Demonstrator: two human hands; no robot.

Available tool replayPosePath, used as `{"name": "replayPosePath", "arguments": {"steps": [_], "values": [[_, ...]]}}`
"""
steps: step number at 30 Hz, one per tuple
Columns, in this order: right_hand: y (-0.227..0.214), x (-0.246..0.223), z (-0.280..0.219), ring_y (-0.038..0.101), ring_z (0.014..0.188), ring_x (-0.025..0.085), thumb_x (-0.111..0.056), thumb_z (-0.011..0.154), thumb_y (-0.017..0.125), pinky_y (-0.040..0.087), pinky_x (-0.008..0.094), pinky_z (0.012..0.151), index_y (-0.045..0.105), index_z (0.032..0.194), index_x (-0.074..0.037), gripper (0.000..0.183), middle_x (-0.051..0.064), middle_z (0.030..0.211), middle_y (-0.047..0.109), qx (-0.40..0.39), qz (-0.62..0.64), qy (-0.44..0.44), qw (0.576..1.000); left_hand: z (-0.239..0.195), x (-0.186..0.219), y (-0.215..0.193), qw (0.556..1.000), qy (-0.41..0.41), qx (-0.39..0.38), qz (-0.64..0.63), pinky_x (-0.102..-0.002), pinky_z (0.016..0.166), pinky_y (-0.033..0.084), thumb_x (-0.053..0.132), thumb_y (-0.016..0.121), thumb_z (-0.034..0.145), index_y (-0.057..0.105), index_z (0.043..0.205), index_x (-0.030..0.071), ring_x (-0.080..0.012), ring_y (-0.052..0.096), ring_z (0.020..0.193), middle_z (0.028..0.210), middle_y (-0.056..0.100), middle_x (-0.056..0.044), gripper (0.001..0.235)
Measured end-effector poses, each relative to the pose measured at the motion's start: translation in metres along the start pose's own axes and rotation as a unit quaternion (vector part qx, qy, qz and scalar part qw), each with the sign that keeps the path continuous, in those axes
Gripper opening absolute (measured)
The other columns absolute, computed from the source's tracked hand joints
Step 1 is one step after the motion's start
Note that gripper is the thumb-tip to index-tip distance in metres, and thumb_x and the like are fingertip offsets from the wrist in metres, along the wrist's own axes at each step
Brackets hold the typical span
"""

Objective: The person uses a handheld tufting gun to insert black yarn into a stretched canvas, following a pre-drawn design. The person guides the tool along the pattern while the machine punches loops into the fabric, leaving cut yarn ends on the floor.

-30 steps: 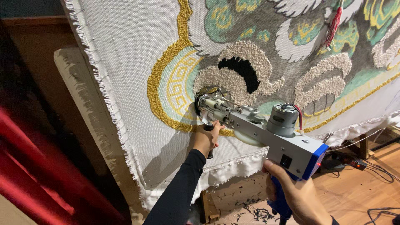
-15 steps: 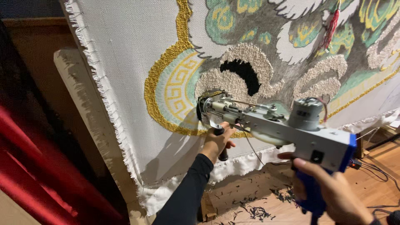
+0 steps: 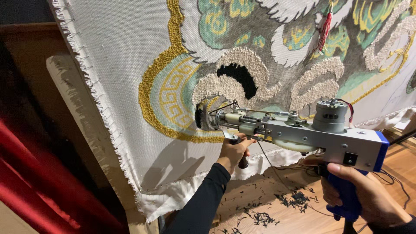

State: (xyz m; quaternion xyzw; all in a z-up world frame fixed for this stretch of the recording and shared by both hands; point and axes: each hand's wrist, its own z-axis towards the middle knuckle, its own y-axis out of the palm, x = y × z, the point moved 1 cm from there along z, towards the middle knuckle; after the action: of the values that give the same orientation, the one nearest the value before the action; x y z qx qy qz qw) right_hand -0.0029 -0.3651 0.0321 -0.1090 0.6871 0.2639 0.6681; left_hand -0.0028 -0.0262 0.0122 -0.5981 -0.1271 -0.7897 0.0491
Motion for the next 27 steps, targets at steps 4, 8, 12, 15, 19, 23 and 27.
{"name": "replayPosePath", "arguments": {"steps": [4, 8, 12, 15, 19, 23, 27], "values": [[0.006, -0.013, -0.004, 0.045, 0.046, 0.018, -0.035, 0.099, 0.055, 0.037, 0.036, 0.041, 0.059, 0.138, 0.009, 0.058, 0.007, 0.056, 0.044, -0.056, 0.012, -0.045, 0.997, 0.002, 0.022, 0.008, 0.998, 0.056, 0.001, 0.01, -0.027, 0.051, 0.048, 0.018, 0.077, 0.087, 0.074, 0.101, 0.0, -0.0094, 0.06, 0.054, 0.08, 0.071, -0.002, 0.023], [-0.003, -0.014, -0.007, 0.047, 0.05, 0.017, -0.038, 0.106, 0.052, 0.041, 0.035, 0.045, 0.05, 0.146, 0.009, 0.062, 0.005, 0.06, 0.046, -0.15, 0.064, -0.063, 0.985, -0.005, 0.046, 0.013, 0.997, 0.056, -0.007, 0.057, -0.026, 0.051, 0.047, 0.022, 0.078, 0.091, 0.076, 0.108, -0.008, -0.0096, 0.058, 0.053, 0.084, 0.073, -0.006, 0.034], [-0.027, 0.007, 0.004, 0.047, 0.048, 0.022, -0.043, 0.107, 0.054, 0.04, 0.04, 0.042, 0.062, 0.117, 0.002, 0.047, 0.008, 0.057, 0.046, -0.06, 0.027, -0.025, 0.998, -0.014, 0.047, 0.009, 0.998, -0.025, -0.023, 0.055, -0.025, 0.051, 0.048, 0.021, 0.075, 0.089, 0.063, 0.127, 0.002, -0.0091, 0.055, 0.051, 0.087, 0.075, -0.005, 0.044], [-0.03, 0.019, 0.01, 0.051, 0.052, 0.025, -0.043, 0.11, 0.058, 0.042, 0.041, 0.046, 0.054, 0.079, 0.001, 0.054, 0.011, 0.059, 0.049, -0.095, 0.027, -0.007, 0.995, -0.02, 0.026, 0.003, 0.998, -0.046, -0.034, 0.014, -0.025, 0.052, 0.046, 0.02, 0.072, 0.092, 0.059, 0.132, 0.007, -0.0079, 0.053, 0.052, 0.092, 0.079, -0.003, 0.045], [0.002, 0.015, 0.001, 0.045, 0.045, 0.023, -0.04, 0.096, 0.06, 0.036, 0.039, 0.042, 0.048, 0.068, -0.001, 0.049, 0.01, 0.053, 0.044, 0.001, -0.01, 0.052, 0.999, -0.021, -0.001, -0.005, 0.998, -0.054, -0.015, -0.011, -0.025, 0.051, 0.043, 0.021, 0.069, 0.093, 0.068, 0.107, 0.005, -0.0061, 0.051, 0.051, 0.083, 0.074, 0.003, 0.02], [0.029, 0.012, -0.004, 0.04, 0.042, 0.02, -0.036, 0.089, 0.061, 0.033, 0.037, 0.041, 0.048, 0.07, -0.005, 0.039, 0.008, 0.051, 0.04, 0.055, -0.023, 0.065, 0.996, -0.025, -0.019, -0.009, 0.999, -0.044, 0.02, -0.008, -0.027, 0.048, 0.037, 0.022, 0.073, 0.092, 0.066, 0.079, 0.003, -0.0071, 0.048, 0.048, 0.065, 0.059, 0.002, 0.024], [0.039, 0.014, -0.005, 0.043, 0.045, 0.022, -0.038, 0.098, 0.063, 0.037, 0.039, 0.042, 0.051, 0.077, -0.002, 0.044, 0.01, 0.053, 0.042, 0.022, -0.011, 0.069, 0.997, -0.024, -0.031, -0.016, 0.996, -0.059, 0.047, 0.037, -0.027, 0.048, 0.036, 0.026, 0.078, 0.088, 0.064, 0.074, 0.003, -0.0081, 0.048, 0.047, 0.058, 0.055, -0.001, 0.03]]}}
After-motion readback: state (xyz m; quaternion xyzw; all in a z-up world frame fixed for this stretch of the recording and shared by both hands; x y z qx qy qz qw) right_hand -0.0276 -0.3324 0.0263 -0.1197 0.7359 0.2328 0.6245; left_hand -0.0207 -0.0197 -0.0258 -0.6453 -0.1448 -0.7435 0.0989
